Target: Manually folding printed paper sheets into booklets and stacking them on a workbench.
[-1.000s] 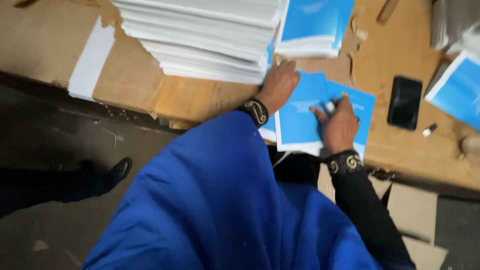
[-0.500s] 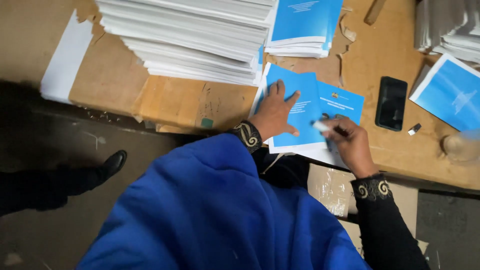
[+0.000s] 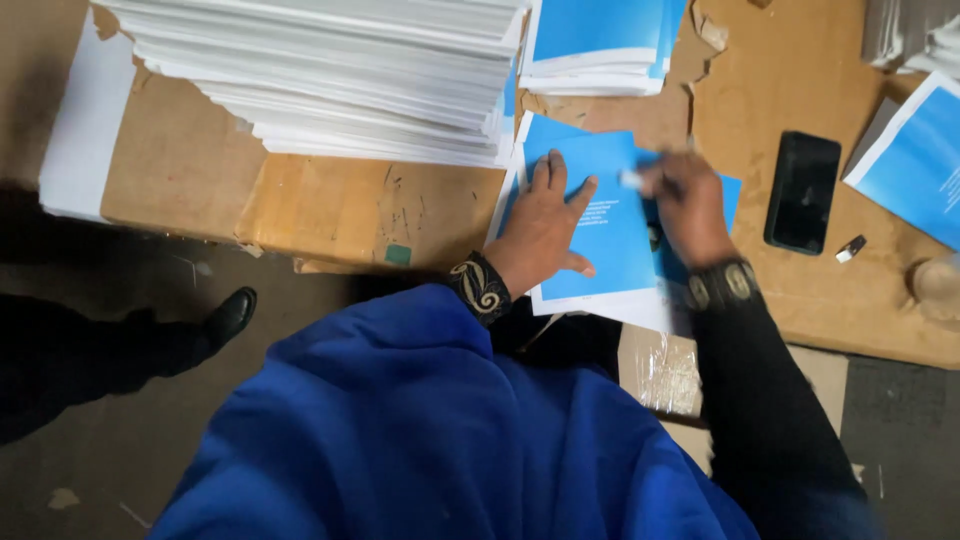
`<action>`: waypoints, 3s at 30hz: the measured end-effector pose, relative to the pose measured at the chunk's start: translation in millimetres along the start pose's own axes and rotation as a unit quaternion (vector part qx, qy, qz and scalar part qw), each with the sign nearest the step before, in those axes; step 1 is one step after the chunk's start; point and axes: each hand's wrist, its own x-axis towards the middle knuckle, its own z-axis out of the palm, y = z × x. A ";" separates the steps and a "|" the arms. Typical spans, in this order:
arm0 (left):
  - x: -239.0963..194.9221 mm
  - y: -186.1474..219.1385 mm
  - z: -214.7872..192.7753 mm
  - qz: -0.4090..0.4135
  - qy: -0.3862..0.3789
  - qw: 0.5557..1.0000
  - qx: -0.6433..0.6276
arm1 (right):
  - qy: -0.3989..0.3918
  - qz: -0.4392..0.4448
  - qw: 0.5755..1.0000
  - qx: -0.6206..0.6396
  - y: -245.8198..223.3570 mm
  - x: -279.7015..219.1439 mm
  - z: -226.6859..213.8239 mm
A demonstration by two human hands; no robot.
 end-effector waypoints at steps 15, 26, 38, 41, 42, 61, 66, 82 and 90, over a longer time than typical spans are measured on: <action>-3.3 0.0 10.7 -0.012 0.055 0.998 -0.005 | -0.089 0.010 0.996 0.009 -40.1 -108.3 -40.5; -26.2 -8.9 19.7 0.016 0.211 0.971 -0.108 | 0.030 0.348 0.937 0.021 -108.0 -89.7 -1.1; -83.7 -8.2 -4.9 0.031 0.303 0.891 -0.336 | 0.353 0.090 0.916 0.170 -53.0 10.9 -34.4; -83.1 -9.8 -6.6 0.027 0.274 0.904 -0.326 | 0.373 0.059 0.922 0.089 -9.1 77.0 -22.4; -86.8 -7.6 -9.6 0.040 0.279 0.902 -0.327 | 0.290 0.135 0.947 0.027 -4.8 80.8 -15.5; 33.8 71.8 59.3 0.079 0.071 0.911 -0.399 | 0.213 0.427 0.876 0.071 -60.0 -181.8 -9.4; 36.3 74.9 56.4 0.015 0.037 0.904 -0.425 | 0.113 0.419 0.892 -0.131 -83.8 -169.9 -28.6; 19.3 75.5 -36.6 -0.048 -0.043 0.728 -0.683 | 0.068 0.085 0.979 -0.174 -81.1 -181.7 -23.0; 24.5 72.4 -5.9 -0.008 -0.053 0.767 -0.640 | 0.128 0.198 0.966 -0.107 -89.1 -173.0 -29.2</action>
